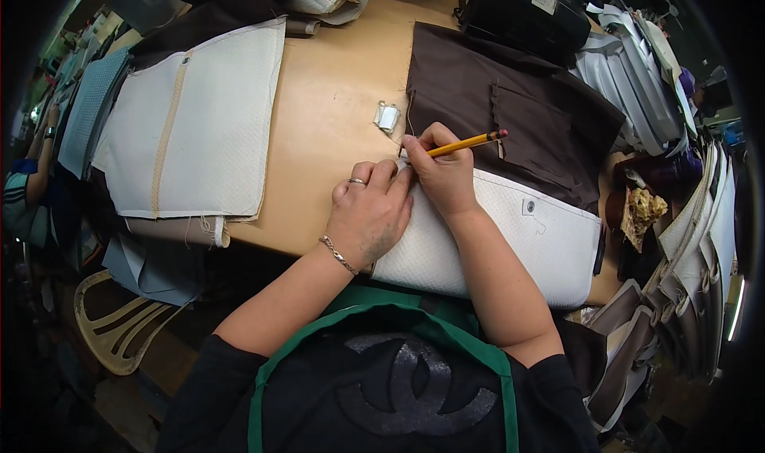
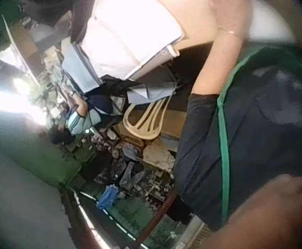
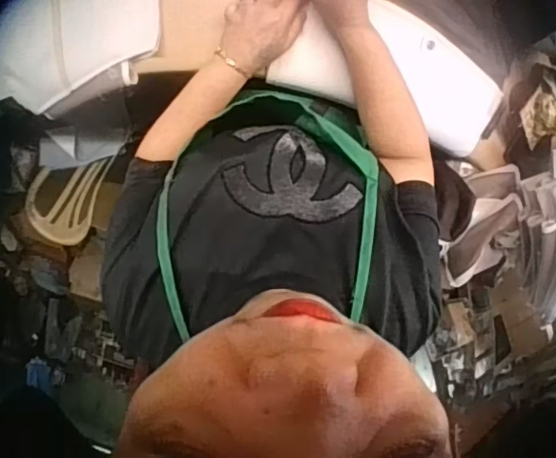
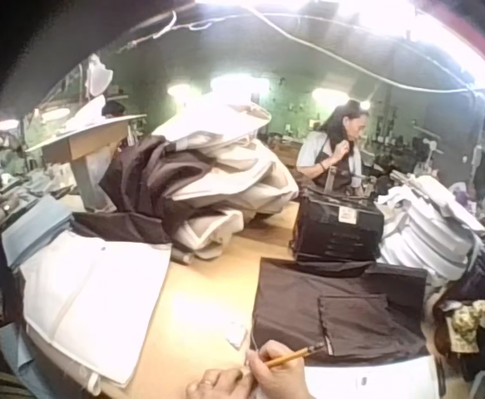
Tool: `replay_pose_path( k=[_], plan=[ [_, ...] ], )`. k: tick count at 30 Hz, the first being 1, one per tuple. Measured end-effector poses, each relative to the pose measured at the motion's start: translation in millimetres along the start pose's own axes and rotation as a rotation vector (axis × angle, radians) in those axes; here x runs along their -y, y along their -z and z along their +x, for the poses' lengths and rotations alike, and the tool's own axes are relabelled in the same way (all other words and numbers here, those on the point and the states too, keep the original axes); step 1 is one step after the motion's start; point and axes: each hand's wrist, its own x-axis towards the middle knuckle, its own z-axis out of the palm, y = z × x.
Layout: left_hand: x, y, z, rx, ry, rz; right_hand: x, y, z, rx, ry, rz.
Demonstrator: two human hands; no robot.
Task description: The person trims excess thread from the edges of white and brown leather bag components using snips and marks points for hardware or assembly with a pencil.
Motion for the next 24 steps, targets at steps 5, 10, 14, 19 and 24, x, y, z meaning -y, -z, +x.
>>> replay_pose_path(
  k=[5,10,14,19,24],
  plan=[
    [0,1,0,0.013,0.01,-0.014,5,2,0,-0.033,-0.112,0.079],
    [2,0,0,-0.018,0.003,0.015,-1,-1,1,-0.013,0.013,-0.016],
    [0,0,0,-0.001,0.001,-0.002,-2,2,-1,-0.024,-0.038,0.055],
    [1,1,0,-0.015,0.005,0.021,-4,0,1,0.012,0.016,0.001],
    [1,1,-1,-0.012,0.004,-0.001,0,2,-1,-0.03,-0.105,0.067]
  ],
)
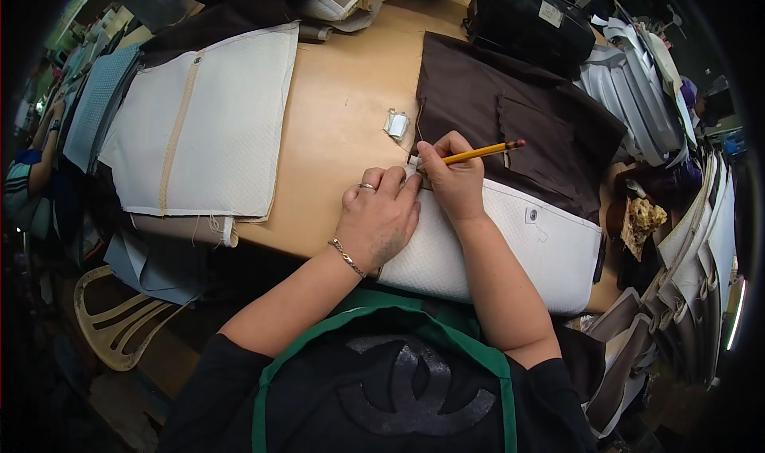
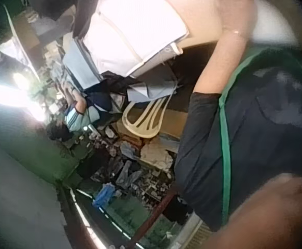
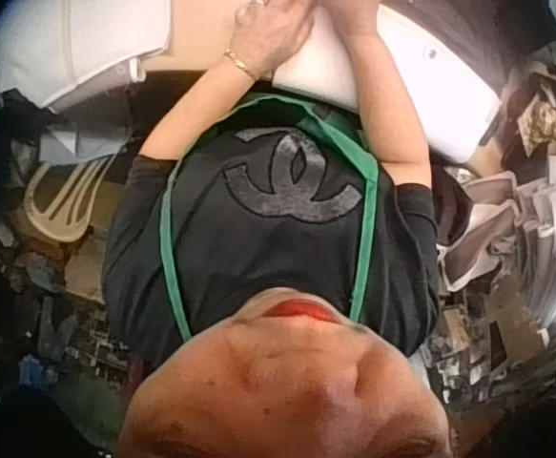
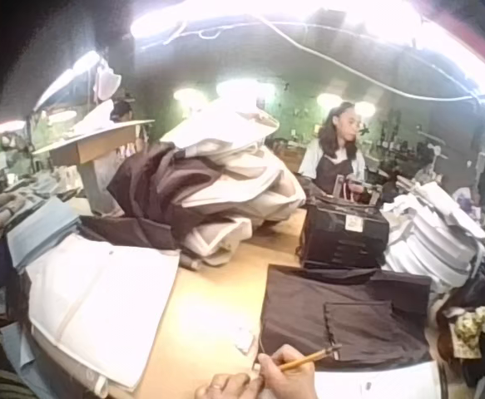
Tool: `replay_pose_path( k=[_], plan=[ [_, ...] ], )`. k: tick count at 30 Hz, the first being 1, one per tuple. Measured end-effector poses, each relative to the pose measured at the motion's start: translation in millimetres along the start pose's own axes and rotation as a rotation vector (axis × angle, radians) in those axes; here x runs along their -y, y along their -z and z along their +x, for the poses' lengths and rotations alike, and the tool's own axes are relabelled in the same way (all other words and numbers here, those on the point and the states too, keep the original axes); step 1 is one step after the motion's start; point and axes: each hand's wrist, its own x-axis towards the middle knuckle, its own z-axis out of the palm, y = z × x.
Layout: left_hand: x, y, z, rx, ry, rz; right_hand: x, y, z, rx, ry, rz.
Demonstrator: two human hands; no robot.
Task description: The person trims excess thread from the edges of white and brown leather bag components using snips and marks points for hardware or assembly with a pencil.
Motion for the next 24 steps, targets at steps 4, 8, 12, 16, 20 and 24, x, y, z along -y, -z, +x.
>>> replay_pose_path(
  k=[4,8,12,16,20,24],
  plan=[
    [0,0,1,-0.003,-0.004,0.018,1,-2,2,0.059,0.087,-0.065],
    [0,1,1,0.0,0.001,0.01,-10,0,3,0.016,0.116,-0.093],
    [1,2,0,0.015,0.001,-0.008,1,8,5,-0.045,-0.113,0.246],
    [0,3,0,0.018,0.005,-0.016,12,26,6,-0.076,-0.248,0.556],
    [2,1,-2,-0.032,-0.004,-0.079,26,48,-5,0.057,-0.156,0.07],
    [5,-1,-3,-0.117,-0.054,-0.134,30,33,-17,0.164,-0.075,-0.54]
  ],
)
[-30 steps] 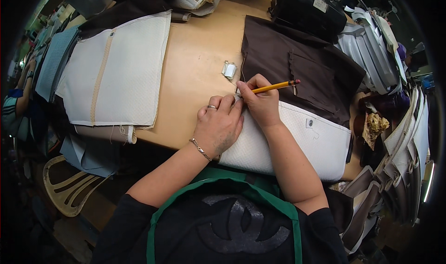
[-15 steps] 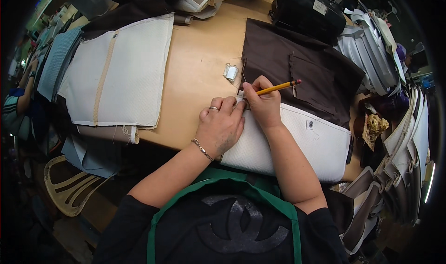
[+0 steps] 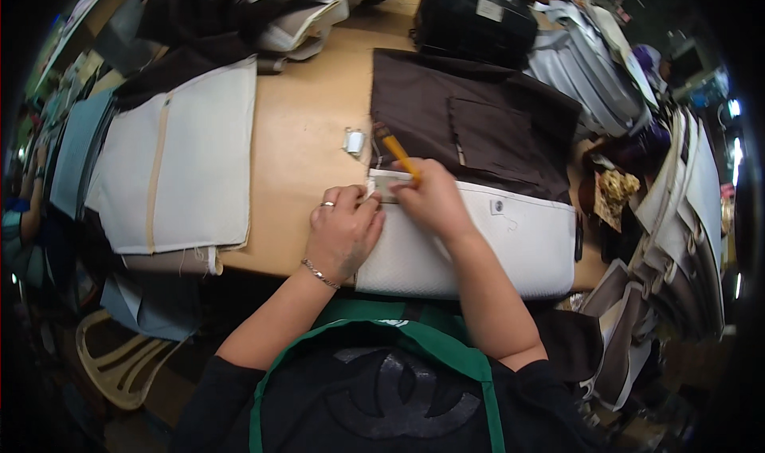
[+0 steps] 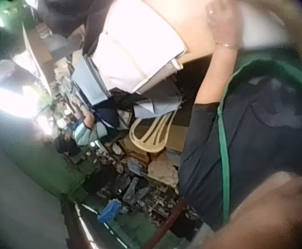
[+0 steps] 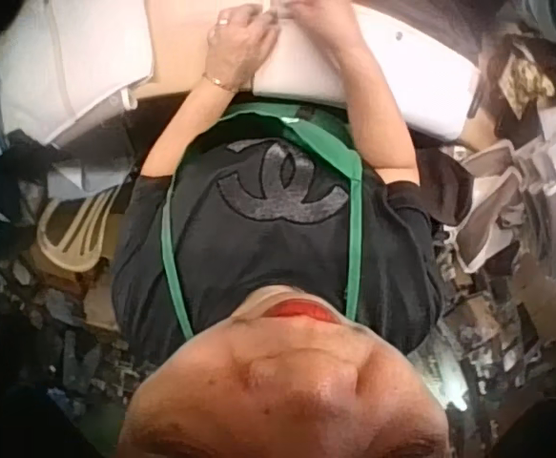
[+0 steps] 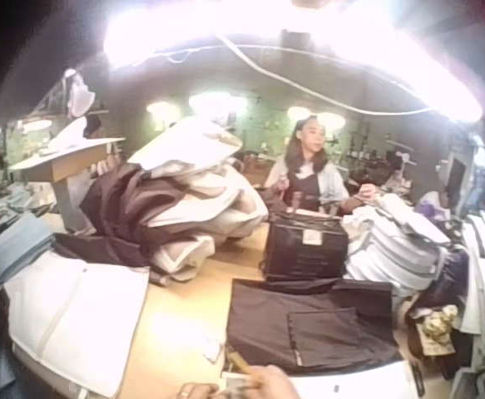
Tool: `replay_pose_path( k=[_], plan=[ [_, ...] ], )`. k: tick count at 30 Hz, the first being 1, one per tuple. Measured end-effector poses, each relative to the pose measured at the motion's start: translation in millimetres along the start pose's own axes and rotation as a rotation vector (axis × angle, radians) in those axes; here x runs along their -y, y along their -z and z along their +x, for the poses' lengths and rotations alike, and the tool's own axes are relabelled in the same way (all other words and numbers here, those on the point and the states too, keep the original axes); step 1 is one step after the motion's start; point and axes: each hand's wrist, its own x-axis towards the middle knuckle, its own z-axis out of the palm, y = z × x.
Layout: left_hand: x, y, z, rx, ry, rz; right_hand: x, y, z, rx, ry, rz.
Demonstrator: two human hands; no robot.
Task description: The person trims excess thread from the edges of white and brown leather bag components using snips and marks points for hardware or assembly with a pencil.
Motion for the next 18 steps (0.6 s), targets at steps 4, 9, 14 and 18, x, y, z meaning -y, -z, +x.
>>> replay_pose_path(
  k=[4,9,14,18],
  plan=[
    [-3,0,2,-0.048,-0.048,-0.021,3,-7,-1,0.0,0.029,-0.086],
    [3,3,-10,-0.019,0.006,-0.052,1,-15,-8,-0.099,0.056,-0.032],
    [-25,31,-35,0.128,0.084,0.095,-11,-10,-9,-0.172,0.029,-0.052],
    [-29,22,-42,0.163,0.106,0.044,-7,-6,-2,-0.085,-0.009,-0.02]
  ],
)
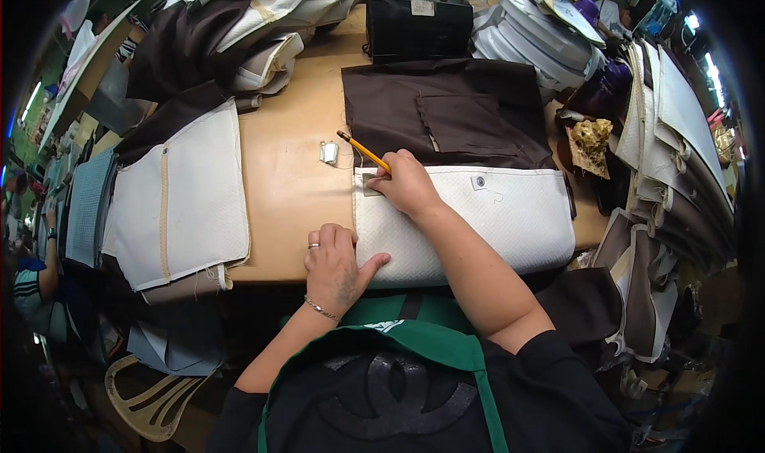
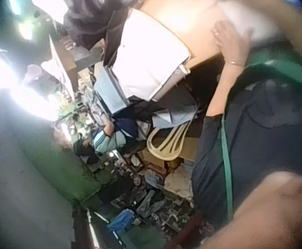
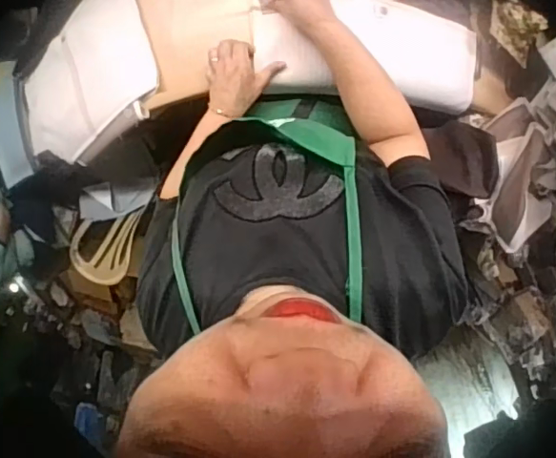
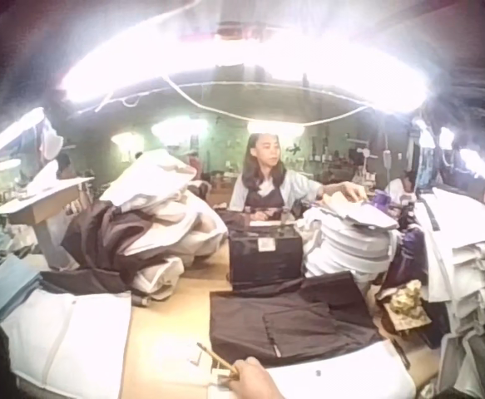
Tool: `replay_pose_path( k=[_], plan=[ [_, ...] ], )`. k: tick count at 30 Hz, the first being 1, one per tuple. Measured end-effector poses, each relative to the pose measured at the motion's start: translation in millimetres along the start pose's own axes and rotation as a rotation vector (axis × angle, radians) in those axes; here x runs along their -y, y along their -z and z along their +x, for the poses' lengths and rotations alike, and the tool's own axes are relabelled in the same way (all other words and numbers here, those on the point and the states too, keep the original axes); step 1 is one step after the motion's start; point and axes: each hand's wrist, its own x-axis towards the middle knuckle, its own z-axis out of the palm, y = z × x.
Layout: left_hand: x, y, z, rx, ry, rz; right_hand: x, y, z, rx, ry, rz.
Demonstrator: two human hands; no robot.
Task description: The person trims excess thread from the edges of white and brown leather bag components using snips and marks points for hardware or assembly with a pencil.
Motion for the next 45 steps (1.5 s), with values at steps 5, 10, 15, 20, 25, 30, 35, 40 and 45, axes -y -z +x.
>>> replay_pose_path(
  k=[5,10,15,20,25,30,35,40,45],
  plan=[
    [3,-10,-4,-0.073,-0.008,-0.114,45,10,-17,0.253,0.12,0.23],
    [7,-15,-8,-0.2,-0.08,-0.164,57,0,-19,0.479,0.255,-0.229],
    [24,2,-18,0.044,0.154,-0.987,77,28,-10,0.221,0.404,-0.206],
    [118,19,-57,-0.056,0.262,-1.811,195,100,34,-0.387,0.724,0.275],
    [85,73,-34,-0.292,-0.042,-1.467,292,176,80,-0.509,1.001,1.29],
    [80,163,-18,-0.763,0.289,-0.447,226,230,87,-0.862,0.869,1.112],
    [41,155,-21,-0.147,-0.584,0.015,32,209,76,-0.618,0.411,0.992],
    [-8,59,-28,0.541,-0.66,-0.093,-95,206,-9,-0.743,-0.067,0.488],
    [4,-24,-41,0.096,-0.737,0.204,-79,195,-89,-0.51,-0.179,0.341]
  ],
)
